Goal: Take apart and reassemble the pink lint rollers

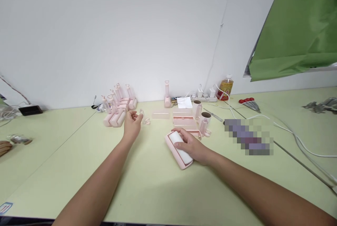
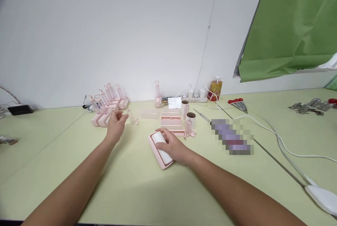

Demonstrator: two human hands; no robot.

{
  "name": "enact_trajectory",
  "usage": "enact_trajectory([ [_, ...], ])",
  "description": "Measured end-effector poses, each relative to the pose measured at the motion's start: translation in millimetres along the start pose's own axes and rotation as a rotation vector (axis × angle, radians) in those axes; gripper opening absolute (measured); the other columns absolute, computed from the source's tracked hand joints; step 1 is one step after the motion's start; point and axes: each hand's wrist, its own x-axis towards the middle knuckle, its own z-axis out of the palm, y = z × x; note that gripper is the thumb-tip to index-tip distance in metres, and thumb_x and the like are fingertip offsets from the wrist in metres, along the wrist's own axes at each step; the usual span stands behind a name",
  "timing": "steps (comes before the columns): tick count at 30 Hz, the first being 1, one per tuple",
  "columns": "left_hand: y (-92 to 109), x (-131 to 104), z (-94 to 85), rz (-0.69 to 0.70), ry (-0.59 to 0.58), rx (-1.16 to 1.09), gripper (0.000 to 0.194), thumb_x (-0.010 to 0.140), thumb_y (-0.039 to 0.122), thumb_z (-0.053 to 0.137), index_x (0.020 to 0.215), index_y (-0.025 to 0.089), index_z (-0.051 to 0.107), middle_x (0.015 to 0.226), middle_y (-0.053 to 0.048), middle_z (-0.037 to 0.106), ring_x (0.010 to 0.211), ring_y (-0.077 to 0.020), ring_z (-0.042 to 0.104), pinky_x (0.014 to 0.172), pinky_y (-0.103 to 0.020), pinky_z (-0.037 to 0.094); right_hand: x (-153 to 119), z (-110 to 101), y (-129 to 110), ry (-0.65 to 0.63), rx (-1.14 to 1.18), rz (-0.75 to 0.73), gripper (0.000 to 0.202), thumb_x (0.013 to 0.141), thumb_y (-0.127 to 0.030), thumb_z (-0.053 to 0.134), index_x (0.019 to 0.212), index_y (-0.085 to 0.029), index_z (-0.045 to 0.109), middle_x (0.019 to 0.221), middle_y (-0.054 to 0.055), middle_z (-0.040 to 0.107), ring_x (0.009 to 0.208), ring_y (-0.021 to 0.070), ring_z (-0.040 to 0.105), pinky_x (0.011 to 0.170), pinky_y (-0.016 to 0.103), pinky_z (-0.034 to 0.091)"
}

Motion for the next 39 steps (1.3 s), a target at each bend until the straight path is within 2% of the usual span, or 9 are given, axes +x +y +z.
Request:
enact_trajectory([
  [5,-19.1,29.7,10.6,-0.14,-0.048,0.198,0.06,0.067,0.039,0.072,0.116,0.018,0.044,0.118,-0.012,0.051,0.099,-0.023,0.056,0.081,-0.034,0.045,-0.7,1.7,0.9,-0.02,-0.065,0.016,0.042,0.077,-0.028,0.062,0.116,-0.025,0.046,0.085,-0.003,0.054,0.071,0.0139,0.049,0.062,0.025,0.038],
  [9,-22.6,41.8,22.4,-0.199,-0.105,0.167,0.067,0.066,0.04,0.073,0.12,0.016,0.04,0.118,-0.015,0.052,0.097,-0.0245,0.058,0.075,-0.034,0.046,-1.4,0.6,0.9,-0.039,-0.075,-0.008,0.04,0.076,-0.025,0.062,0.113,-0.025,0.047,0.085,-0.003,0.052,0.073,0.0136,0.049,0.064,0.025,0.038],
  [17,-18.9,41.9,23.6,-0.185,-0.172,0.156,0.036,0.068,0.034,0.071,0.091,0.017,0.05,0.076,-0.001,0.055,0.066,-0.0154,0.056,0.06,-0.027,0.043,-0.2,0.8,2.7,-0.043,-0.101,-0.005,0.038,0.075,-0.023,0.061,0.111,-0.025,0.047,0.085,-0.003,0.052,0.073,0.014,0.048,0.064,0.025,0.038],
  [23,9.5,36.8,3.8,-0.116,-0.098,0.136,0.016,0.083,0.035,0.05,0.081,0.02,0.044,0.064,0.004,0.048,0.056,-0.0131,0.054,0.05,-0.023,0.037,-1.2,-1.0,-2.0,-0.018,-0.019,-0.006,0.038,0.076,-0.024,0.057,0.112,-0.027,0.046,0.082,-0.004,0.051,0.065,0.0128,0.046,0.059,0.024,0.037],
  [25,21.8,17.8,0.1,-0.121,-0.174,0.11,0.021,0.084,0.041,0.048,0.084,0.021,0.043,0.057,0.006,0.044,0.044,-0.0113,0.047,0.043,-0.022,0.035,-1.5,-4.1,-4.9,0.038,0.031,-0.023,0.042,0.075,-0.026,0.057,0.115,-0.027,0.045,0.081,-0.003,0.052,0.064,0.0132,0.047,0.057,0.024,0.038],
  [28,35.3,-25.3,0.3,-0.115,-0.536,0.0,0.025,0.086,0.047,0.045,0.088,0.022,0.043,0.055,0.008,0.045,0.037,-0.0094,0.04,0.036,-0.02,0.031,-1.0,-9.2,-8.0,0.119,0.14,-0.079,0.046,0.075,-0.03,0.056,0.119,-0.027,0.042,0.082,-0.002,0.054,0.066,0.0157,0.052,0.057,0.026,0.041],
  [31,41.9,-60.6,0.5,-0.055,-0.764,-0.102,0.023,0.088,0.045,0.045,0.087,0.022,0.043,0.061,0.007,0.047,0.042,-0.0076,0.042,0.039,-0.019,0.034,-0.4,-11.9,-8.2,0.135,0.221,-0.135,0.049,0.076,-0.033,0.056,0.122,-0.028,0.04,0.086,0.0,0.057,0.069,0.0183,0.057,0.06,0.03,0.045],
  [34,44.8,-71.6,-4.3,0.026,-0.916,-0.14,0.023,0.087,0.043,0.051,0.09,0.021,0.05,0.071,0.004,0.05,0.052,-0.0076,0.046,0.044,-0.018,0.037,-0.5,-12.1,-6.2,0.141,0.22,-0.193,0.055,0.074,-0.034,0.062,0.123,-0.029,0.038,0.088,0.001,0.057,0.072,0.0187,0.057,0.065,0.032,0.046],
  [39,48.5,-65.9,-14.1,0.087,-0.997,-0.079,0.029,0.086,0.046,0.051,0.084,0.018,0.06,0.068,0.001,0.046,0.057,-0.0091,0.043,0.049,-0.021,0.041,-0.3,-11.4,-1.8,0.141,0.199,-0.237,0.054,0.075,-0.036,0.067,0.121,-0.028,0.042,0.089,0.001,0.057,0.076,0.0192,0.057,0.069,0.033,0.046],
])
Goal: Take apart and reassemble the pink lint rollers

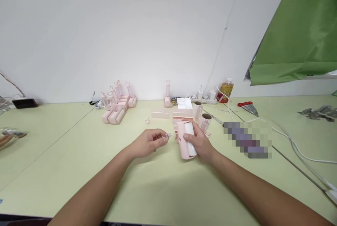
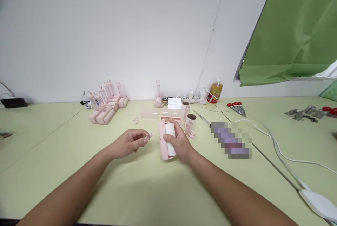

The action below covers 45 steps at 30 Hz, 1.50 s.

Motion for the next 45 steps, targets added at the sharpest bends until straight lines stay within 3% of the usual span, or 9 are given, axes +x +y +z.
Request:
enact_trajectory([
  [6,1.8,-2.7,3.2,-0.079,-0.076,-0.103,0.026,0.078,0.039,0.063,0.095,0.02,0.055,0.068,0.005,0.043,0.057,-0.0088,0.043,0.048,-0.02,0.044,-2.8,1.5,0.7,0.035,-0.052,0.0,0.051,0.074,-0.036,0.069,0.119,-0.028,0.045,0.082,-0.001,0.055,0.072,0.0174,0.052,0.062,0.027,0.043],
  [10,2.3,-2.2,6.2,-0.06,-0.112,-0.094,0.026,0.078,0.04,0.064,0.091,0.018,0.057,0.066,0.005,0.045,0.057,-0.0084,0.043,0.052,-0.02,0.041,-4.3,3.2,0.1,0.047,-0.084,0.004,0.051,0.074,-0.035,0.068,0.119,-0.028,0.046,0.082,-0.002,0.054,0.069,0.0155,0.049,0.059,0.024,0.04],
  [14,4.4,-1.2,7.3,0.016,-0.062,-0.005,0.026,0.079,0.041,0.062,0.087,0.017,0.065,0.067,0.003,0.05,0.059,-0.0088,0.042,0.055,-0.021,0.036,-4.3,4.8,0.3,0.067,-0.131,-0.014,0.05,0.074,-0.035,0.067,0.119,-0.028,0.046,0.084,-0.002,0.053,0.069,0.0146,0.046,0.059,0.023,0.039],
  [20,3.5,-1.6,6.8,-0.013,-0.055,0.034,0.028,0.079,0.042,0.062,0.087,0.016,0.069,0.069,0.001,0.056,0.06,-0.01,0.044,0.055,-0.022,0.036,-7.4,7.5,3.2,0.082,-0.278,-0.035,0.052,0.076,-0.034,0.065,0.121,-0.026,0.042,0.087,-0.001,0.052,0.074,0.0161,0.047,0.065,0.026,0.041],
  [36,3.1,-3.1,11.2,0.017,-0.012,0.11,0.022,0.078,0.037,0.062,0.084,0.016,0.068,0.067,0.002,0.056,0.06,-0.0098,0.045,0.056,-0.022,0.036,-18.6,24.8,0.9,0.205,-0.497,-0.064,0.046,0.079,-0.033,0.057,0.121,-0.024,0.039,0.082,-0.001,0.056,0.073,0.0183,0.053,0.068,0.03,0.044],
  [45,1.3,0.1,20.3,0.038,0.049,0.133,0.018,0.078,0.032,0.062,0.08,0.016,0.068,0.067,0.002,0.057,0.062,-0.0098,0.046,0.057,-0.021,0.037,-18.8,27.8,-0.6,0.269,-0.486,-0.037,0.046,0.078,-0.032,0.058,0.119,-0.024,0.041,0.084,-0.001,0.057,0.076,0.0193,0.055,0.071,0.032,0.045],
])
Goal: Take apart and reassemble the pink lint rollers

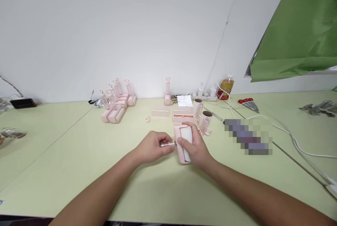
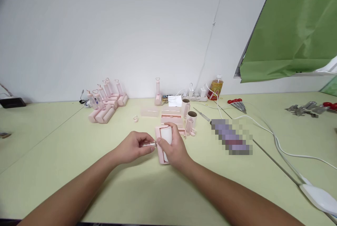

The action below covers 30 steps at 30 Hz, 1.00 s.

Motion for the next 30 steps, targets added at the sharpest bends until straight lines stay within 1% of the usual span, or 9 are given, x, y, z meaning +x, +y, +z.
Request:
enact_trajectory([
  [5,-0.9,0.4,-6.5,-0.028,0.135,-0.026,0.023,0.077,0.037,0.063,0.087,0.017,0.066,0.061,0.003,0.053,0.055,-0.0087,0.045,0.05,-0.02,0.037,7.8,1.3,-2.9,0.028,0.167,0.172,0.046,0.076,-0.035,0.061,0.118,-0.026,0.044,0.09,0.0,0.058,0.077,0.0195,0.057,0.066,0.03,0.047],
  [9,-5.7,2.9,-17.5,-0.019,0.225,-0.334,0.027,0.074,0.038,0.067,0.089,0.016,0.062,0.058,0.004,0.052,0.049,-0.0091,0.048,0.043,-0.021,0.041,9.2,3.2,-8.2,0.034,0.341,0.333,0.038,0.079,-0.035,0.056,0.114,-0.026,0.046,0.089,0.002,0.061,0.076,0.0205,0.061,0.063,0.031,0.05],
  [12,-6.2,5.0,-22.5,0.024,0.321,-0.471,0.026,0.072,0.036,0.072,0.082,0.014,0.062,0.058,0.002,0.056,0.051,-0.0107,0.053,0.044,-0.023,0.047,8.5,4.2,-7.1,-0.028,0.413,0.373,0.038,0.079,-0.032,0.056,0.116,-0.026,0.045,0.095,0.004,0.063,0.082,0.0211,0.064,0.066,0.032,0.053],
  [15,-5.8,6.1,-26.6,0.045,0.422,-0.506,0.024,0.072,0.034,0.073,0.081,0.015,0.061,0.059,0.002,0.057,0.049,-0.0097,0.053,0.043,-0.023,0.048,8.4,5.5,0.6,-0.09,0.426,0.374,0.044,0.081,-0.033,0.055,0.122,-0.028,0.04,0.111,0.008,0.06,0.09,0.0227,0.064,0.065,0.035,0.054],
  [17,-6.1,6.6,-29.1,0.057,0.469,-0.51,0.026,0.071,0.033,0.074,0.083,0.015,0.06,0.066,0.001,0.059,0.048,-0.0084,0.052,0.041,-0.023,0.047,8.9,5.7,6.3,-0.075,0.357,0.334,0.048,0.081,-0.034,0.055,0.125,-0.028,0.038,0.125,0.01,0.053,0.101,0.0235,0.061,0.069,0.036,0.055],
  [19,-6.6,7.0,-29.3,0.063,0.493,-0.504,0.028,0.07,0.033,0.075,0.084,0.015,0.059,0.073,0.001,0.061,0.047,-0.0069,0.051,0.04,-0.022,0.046,9.0,4.9,9.3,-0.042,0.221,0.243,0.048,0.08,-0.033,0.056,0.125,-0.027,0.04,0.132,0.01,0.047,0.112,0.0234,0.055,0.081,0.038,0.052],
  [22,-6.3,7.3,-21.7,0.08,0.468,-0.513,0.029,0.07,0.034,0.075,0.085,0.015,0.059,0.075,0.001,0.061,0.048,-0.0062,0.05,0.04,-0.021,0.046,6.3,2.5,5.3,-0.064,0.005,0.032,0.047,0.079,-0.032,0.059,0.123,-0.024,0.046,0.129,0.009,0.05,0.115,0.023,0.051,0.096,0.042,0.043],
  [26,-1.1,4.5,-0.2,0.096,0.3,-0.541,0.03,0.071,0.034,0.075,0.087,0.014,0.059,0.082,-0.002,0.062,0.053,-0.0077,0.054,0.046,-0.024,0.05,-2.1,0.8,-11.3,-0.153,-0.281,-0.26,0.046,0.078,-0.031,0.064,0.122,-0.023,0.052,0.119,0.008,0.056,0.114,0.026,0.046,0.097,0.043,0.037],
  [30,-0.2,2.8,12.0,0.088,0.103,-0.549,0.032,0.076,0.039,0.07,0.093,0.016,0.056,0.074,0.0,0.06,0.054,-0.0092,0.054,0.052,-0.026,0.05,-6.5,1.0,-21.0,-0.28,-0.471,-0.367,0.011,0.083,-0.028,0.058,0.09,-0.024,0.066,0.087,0.004,0.062,0.093,0.0235,0.05,0.085,0.039,0.037],
])
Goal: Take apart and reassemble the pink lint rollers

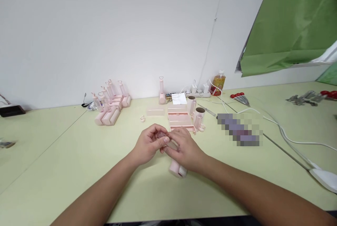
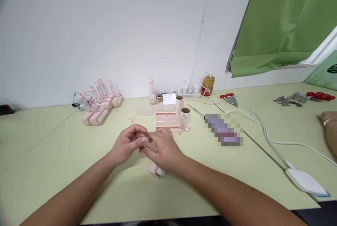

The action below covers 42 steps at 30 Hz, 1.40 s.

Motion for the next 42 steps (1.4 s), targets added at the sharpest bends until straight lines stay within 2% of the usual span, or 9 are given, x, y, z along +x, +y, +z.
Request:
enact_trajectory([
  [3,-10.8,8.1,-16.4,-0.019,0.028,0.146,0.034,0.083,0.048,0.059,0.096,0.016,0.056,0.067,0.002,0.056,0.053,-0.0098,0.051,0.052,-0.025,0.045,0.0,-0.5,3.0,-0.041,-0.045,0.025,0.011,0.084,-0.022,0.053,0.087,-0.022,0.064,0.077,0.003,0.06,0.084,0.022,0.05,0.076,0.035,0.038],
  [6,-29.8,24.4,-51.1,0.014,0.387,0.549,0.031,0.087,0.046,0.05,0.085,0.017,0.059,0.068,0.001,0.054,0.062,-0.0129,0.052,0.061,-0.026,0.044,-0.3,-1.7,8.6,-0.036,-0.027,0.079,0.024,0.079,-0.018,0.053,0.103,-0.02,0.059,0.082,0.004,0.061,0.081,0.021,0.051,0.071,0.032,0.038],
  [10,-56.0,44.8,-90.4,-0.124,0.612,1.075,0.046,0.086,0.039,0.05,0.124,0.014,0.051,0.109,-0.014,0.056,0.1,-0.0261,0.056,0.085,-0.037,0.043,-1.3,-3.9,11.7,-0.037,0.055,0.076,0.029,0.076,-0.011,0.048,0.102,-0.022,0.053,0.083,0.001,0.057,0.072,0.0158,0.05,0.065,0.027,0.037],
  [13,-66.0,54.5,-99.1,-0.129,0.504,1.189,0.051,0.087,0.036,0.047,0.134,0.016,0.043,0.119,-0.017,0.053,0.111,-0.0308,0.052,0.091,-0.042,0.039,-1.8,-4.1,11.2,-0.059,0.1,0.061,0.029,0.076,-0.011,0.048,0.103,-0.023,0.052,0.076,-0.002,0.055,0.066,0.0136,0.047,0.06,0.025,0.035],
  [17,-63.9,62.0,-95.1,-0.188,0.425,1.124,0.026,0.089,0.031,0.043,0.103,0.016,0.06,0.095,-0.014,0.062,0.092,-0.029,0.058,0.081,-0.039,0.041,-0.8,-4.9,9.5,-0.096,0.071,0.092,0.022,0.081,-0.018,0.051,0.102,-0.023,0.054,0.07,-0.002,0.056,0.065,0.0146,0.049,0.057,0.024,0.032],
  [21,-52.4,56.2,-78.4,-0.171,0.331,0.981,0.022,0.09,0.035,0.042,0.082,0.019,0.055,0.07,-0.003,0.059,0.069,-0.019,0.056,0.066,-0.029,0.041,1.0,-9.6,9.1,-0.145,-0.014,0.16,0.004,0.081,-0.022,0.053,0.083,-0.021,0.057,0.065,-0.002,0.057,0.061,0.0143,0.048,0.054,0.024,0.028],
  [26,-27.9,35.5,-41.0,-0.159,-0.085,0.185,0.033,0.083,0.05,0.056,0.082,0.019,0.047,0.063,0.003,0.054,0.051,-0.0089,0.047,0.053,-0.021,0.037,3.0,-13.9,13.1,-0.168,-0.143,0.219,0.006,0.079,-0.021,0.056,0.074,-0.02,0.054,0.064,-0.001,0.056,0.057,0.0134,0.045,0.052,0.024,0.023],
  [29,-13.3,27.5,-24.2,-0.165,-0.189,-0.055,0.036,0.079,0.05,0.065,0.082,0.019,0.046,0.065,0.002,0.059,0.05,-0.0079,0.049,0.052,-0.021,0.036,3.7,-14.0,14.6,-0.151,-0.168,0.25,0.008,0.079,-0.022,0.056,0.072,-0.02,0.052,0.064,0.0,0.057,0.058,0.0135,0.046,0.052,0.024,0.022],
  [42,0.3,19.5,-20.9,-0.041,-0.183,0.293,0.023,0.089,0.039,0.053,0.085,0.017,0.051,0.079,-0.002,0.061,0.062,-0.0093,0.052,0.06,-0.023,0.042,4.0,-11.5,19.8,-0.15,-0.153,0.251,0.011,0.081,-0.024,0.055,0.073,-0.02,0.049,0.067,-0.001,0.056,0.059,0.0125,0.046,0.053,0.024,0.022],
])
